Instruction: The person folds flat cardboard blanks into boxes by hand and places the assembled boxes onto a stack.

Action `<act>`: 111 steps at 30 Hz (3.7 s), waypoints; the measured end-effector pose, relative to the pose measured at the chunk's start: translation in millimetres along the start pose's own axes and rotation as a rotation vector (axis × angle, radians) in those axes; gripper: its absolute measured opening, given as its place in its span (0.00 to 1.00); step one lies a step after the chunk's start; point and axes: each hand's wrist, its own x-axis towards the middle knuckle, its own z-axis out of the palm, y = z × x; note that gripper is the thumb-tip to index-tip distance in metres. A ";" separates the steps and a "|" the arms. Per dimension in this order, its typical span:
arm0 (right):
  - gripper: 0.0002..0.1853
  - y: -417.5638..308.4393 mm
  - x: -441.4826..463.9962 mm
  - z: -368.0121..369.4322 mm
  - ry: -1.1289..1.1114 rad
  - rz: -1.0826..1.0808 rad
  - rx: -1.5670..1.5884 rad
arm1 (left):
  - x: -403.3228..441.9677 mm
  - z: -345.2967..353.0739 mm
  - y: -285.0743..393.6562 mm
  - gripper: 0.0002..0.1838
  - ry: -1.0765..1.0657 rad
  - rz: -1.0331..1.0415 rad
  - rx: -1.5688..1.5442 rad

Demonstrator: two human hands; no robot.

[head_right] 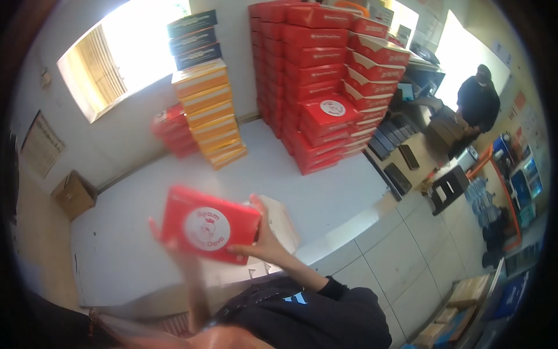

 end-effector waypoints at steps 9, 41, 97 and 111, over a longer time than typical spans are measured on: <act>0.40 -113.6 45.2 -65.1 0.210 -0.818 -1.205 | -28.1 73.8 85.8 0.49 -0.571 -0.059 -0.262; 0.14 253.5 51.9 -40.0 -0.974 0.225 -0.681 | -8.0 -11.1 41.9 0.39 -1.014 0.066 0.618; 0.08 -55.3 17.2 68.3 -0.243 -0.978 -0.967 | -16.3 -50.9 99.1 0.17 -0.695 0.393 0.648; 0.27 -29.4 39.2 62.8 -0.320 -0.585 -0.931 | -16.2 -56.3 90.8 0.19 -0.940 0.481 0.745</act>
